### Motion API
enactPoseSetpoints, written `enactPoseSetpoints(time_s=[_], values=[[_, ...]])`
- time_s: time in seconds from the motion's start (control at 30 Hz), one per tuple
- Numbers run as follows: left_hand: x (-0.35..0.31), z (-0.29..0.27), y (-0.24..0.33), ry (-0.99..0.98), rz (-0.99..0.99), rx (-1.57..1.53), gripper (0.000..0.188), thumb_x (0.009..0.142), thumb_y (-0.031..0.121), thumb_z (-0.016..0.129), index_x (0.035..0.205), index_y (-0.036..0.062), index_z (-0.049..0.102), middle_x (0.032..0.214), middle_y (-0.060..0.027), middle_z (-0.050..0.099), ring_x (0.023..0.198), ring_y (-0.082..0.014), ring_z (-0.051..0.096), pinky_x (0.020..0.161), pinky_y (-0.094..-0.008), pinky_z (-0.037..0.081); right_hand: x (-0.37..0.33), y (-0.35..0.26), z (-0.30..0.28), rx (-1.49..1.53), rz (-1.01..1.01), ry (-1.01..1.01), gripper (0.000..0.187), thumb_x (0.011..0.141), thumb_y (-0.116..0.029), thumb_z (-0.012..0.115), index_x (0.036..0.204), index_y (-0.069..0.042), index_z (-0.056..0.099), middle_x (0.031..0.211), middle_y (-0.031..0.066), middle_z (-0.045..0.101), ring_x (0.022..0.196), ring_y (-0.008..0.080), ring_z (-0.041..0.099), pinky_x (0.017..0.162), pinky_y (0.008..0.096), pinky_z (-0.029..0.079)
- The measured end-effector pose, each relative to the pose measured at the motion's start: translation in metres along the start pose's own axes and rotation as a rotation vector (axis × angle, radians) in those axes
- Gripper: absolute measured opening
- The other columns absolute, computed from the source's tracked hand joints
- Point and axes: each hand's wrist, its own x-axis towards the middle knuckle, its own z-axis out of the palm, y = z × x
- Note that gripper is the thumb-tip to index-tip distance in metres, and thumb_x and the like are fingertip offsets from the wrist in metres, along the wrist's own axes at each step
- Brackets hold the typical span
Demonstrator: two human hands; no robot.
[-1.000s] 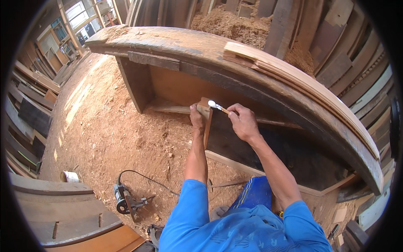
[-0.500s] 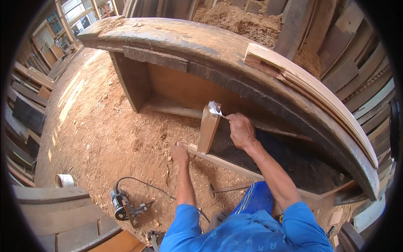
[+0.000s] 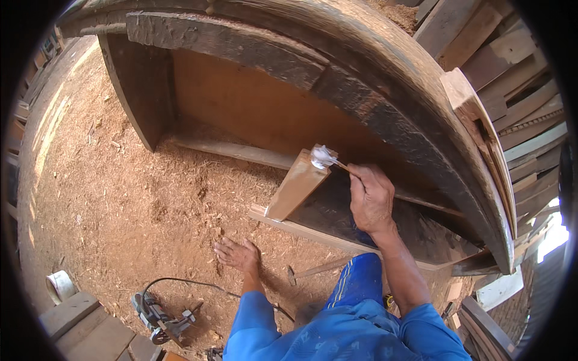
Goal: The person uses an electric router to shape a wooden plank, then applies adhesive to a wooden joint using a small brush before fitting the pieces together.
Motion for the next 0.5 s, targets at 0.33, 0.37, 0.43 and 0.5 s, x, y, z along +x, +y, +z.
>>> enactPoseSetpoints(time_s=[0.33,0.37,0.43,0.5], values=[[0.010,0.011,-0.007,0.052,-0.002,-0.004,0.087,0.090,0.046,0.052,0.155,0.0008,0.016,0.162,-0.0278,-0.001,0.150,-0.0437,-0.004,0.117,-0.0617,0.003,-0.002,0.008,-0.010,-0.094,-0.003,-0.066,0.012,0.086,-0.001,0.060,0.097,-0.002,0.067,0.086,0.0175,0.066,0.080,0.0365,0.065,0.072,0.0432,0.051],[0.011,0.014,-0.006,0.054,0.005,-0.005,0.087,0.090,0.046,0.052,0.155,0.0008,0.016,0.162,-0.0278,-0.001,0.150,-0.0437,-0.004,0.117,-0.0617,0.003,0.000,0.009,-0.007,-0.108,-0.031,-0.097,0.011,0.086,-0.001,0.060,0.095,-0.002,0.067,0.086,0.0174,0.067,0.080,0.0363,0.065,0.072,0.0432,0.051],[0.011,0.021,-0.010,0.129,0.024,-0.007,0.087,0.089,0.046,0.054,0.155,0.0008,0.018,0.162,-0.0273,0.000,0.150,-0.0438,-0.001,0.117,-0.0617,0.005,0.004,0.001,-0.004,-0.044,0.022,-0.134,0.012,0.086,-0.002,0.060,0.096,-0.002,0.067,0.086,0.0175,0.067,0.080,0.0365,0.065,0.071,0.0434,0.051],[0.012,0.025,-0.014,0.134,0.021,-0.001,0.088,0.089,0.046,0.055,0.155,0.0008,0.018,0.162,-0.0270,0.001,0.150,-0.0437,0.000,0.117,-0.0616,0.005,0.008,-0.010,0.001,0.026,0.073,-0.178,0.012,0.087,-0.003,0.060,0.096,-0.002,0.067,0.086,0.0175,0.066,0.080,0.0368,0.065,0.071,0.0437,0.051]])
